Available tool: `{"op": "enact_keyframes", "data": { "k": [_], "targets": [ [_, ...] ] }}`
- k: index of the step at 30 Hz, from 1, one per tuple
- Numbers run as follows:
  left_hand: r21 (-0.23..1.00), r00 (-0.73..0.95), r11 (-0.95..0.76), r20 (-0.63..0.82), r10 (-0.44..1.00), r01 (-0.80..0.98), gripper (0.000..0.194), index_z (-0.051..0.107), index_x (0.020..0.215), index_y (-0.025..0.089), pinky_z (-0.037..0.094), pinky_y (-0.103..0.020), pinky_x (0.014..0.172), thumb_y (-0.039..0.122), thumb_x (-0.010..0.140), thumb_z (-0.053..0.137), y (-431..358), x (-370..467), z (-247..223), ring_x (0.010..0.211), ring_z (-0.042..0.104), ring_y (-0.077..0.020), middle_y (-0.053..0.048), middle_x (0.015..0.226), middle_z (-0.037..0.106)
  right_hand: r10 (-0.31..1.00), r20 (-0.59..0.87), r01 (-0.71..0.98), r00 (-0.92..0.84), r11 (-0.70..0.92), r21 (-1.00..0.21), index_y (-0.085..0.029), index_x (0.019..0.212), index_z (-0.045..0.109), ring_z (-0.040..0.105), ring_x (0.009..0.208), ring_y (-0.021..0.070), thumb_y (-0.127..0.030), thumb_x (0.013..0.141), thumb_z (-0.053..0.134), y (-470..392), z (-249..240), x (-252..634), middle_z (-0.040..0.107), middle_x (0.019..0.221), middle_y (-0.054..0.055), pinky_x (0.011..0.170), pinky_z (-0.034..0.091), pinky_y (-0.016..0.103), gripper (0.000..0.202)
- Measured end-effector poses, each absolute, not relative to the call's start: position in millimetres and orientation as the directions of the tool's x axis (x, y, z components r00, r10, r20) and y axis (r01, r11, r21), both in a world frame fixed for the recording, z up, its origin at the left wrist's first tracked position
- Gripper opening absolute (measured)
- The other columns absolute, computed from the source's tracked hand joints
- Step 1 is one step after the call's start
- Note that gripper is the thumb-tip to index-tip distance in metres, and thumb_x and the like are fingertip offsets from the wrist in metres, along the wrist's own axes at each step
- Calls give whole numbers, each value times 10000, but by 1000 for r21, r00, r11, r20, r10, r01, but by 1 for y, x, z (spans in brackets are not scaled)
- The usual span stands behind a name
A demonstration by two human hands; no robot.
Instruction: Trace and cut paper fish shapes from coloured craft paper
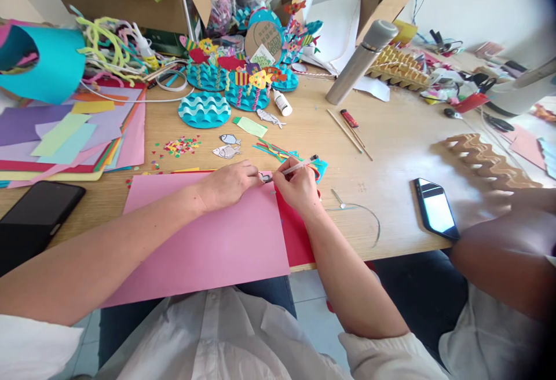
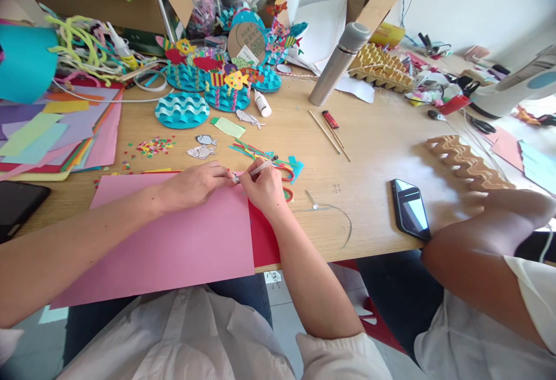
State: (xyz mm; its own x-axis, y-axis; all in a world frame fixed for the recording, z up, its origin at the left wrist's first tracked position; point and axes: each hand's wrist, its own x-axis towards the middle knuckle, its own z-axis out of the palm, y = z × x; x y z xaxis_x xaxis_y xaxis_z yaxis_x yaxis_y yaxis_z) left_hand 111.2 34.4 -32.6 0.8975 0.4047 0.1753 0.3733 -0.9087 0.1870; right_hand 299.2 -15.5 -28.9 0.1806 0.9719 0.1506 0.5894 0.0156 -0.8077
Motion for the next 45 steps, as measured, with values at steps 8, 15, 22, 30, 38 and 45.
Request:
{"op": "enact_keyframes", "data": {
  "k": [8,15,22,30,38,45],
  "targets": [
    [211,895,-901,161,415,380,354,677,1061,169,471,-331,890,61,924,369,35,111,-33,1021,564,-205,-81,1040,647,968,167,585,187,26,-811,-229,602,481,461,468,125,-230,682,542,-15,-29,299,503,481,-51,459,324,253,101],
    [175,901,-907,146,409,383,348,667,1070,160,461,-312,879,53,923,370,35,112,-33,1008,560,-201,-77,1022,640,971,158,581,178,26,-814,-227,604,487,459,466,121,-220,683,538,-16,-28,298,509,483,-49,454,321,247,95],
    [158,900,-907,142,412,390,330,659,1078,155,467,-320,868,66,926,380,31,113,-30,973,562,-201,-82,1000,641,962,189,583,194,42,-812,-225,594,484,443,473,118,-222,673,536,-16,-29,299,501,492,-50,468,317,248,94],
    [88,820,-825,92,565,558,252,680,957,115,488,-370,835,111,895,436,5,125,-17,971,570,-251,-137,1095,613,926,237,435,295,91,-896,-217,660,507,450,490,105,-250,705,544,-15,-35,298,503,546,-56,484,348,228,67],
    [146,708,-713,94,700,686,333,701,889,70,455,-455,915,242,946,421,-19,140,-11,957,608,-298,-160,923,658,969,90,279,229,23,-960,-198,693,554,426,422,86,-286,700,629,-21,-7,297,505,512,-62,423,326,219,116],
    [141,584,-608,180,792,781,386,672,1063,43,392,-478,1027,342,932,465,-39,150,-22,1069,595,-319,-201,1064,670,999,45,286,6,41,-957,-183,732,582,461,429,78,-268,730,624,-4,25,283,603,580,-30,423,346,209,94]
  ]
}}
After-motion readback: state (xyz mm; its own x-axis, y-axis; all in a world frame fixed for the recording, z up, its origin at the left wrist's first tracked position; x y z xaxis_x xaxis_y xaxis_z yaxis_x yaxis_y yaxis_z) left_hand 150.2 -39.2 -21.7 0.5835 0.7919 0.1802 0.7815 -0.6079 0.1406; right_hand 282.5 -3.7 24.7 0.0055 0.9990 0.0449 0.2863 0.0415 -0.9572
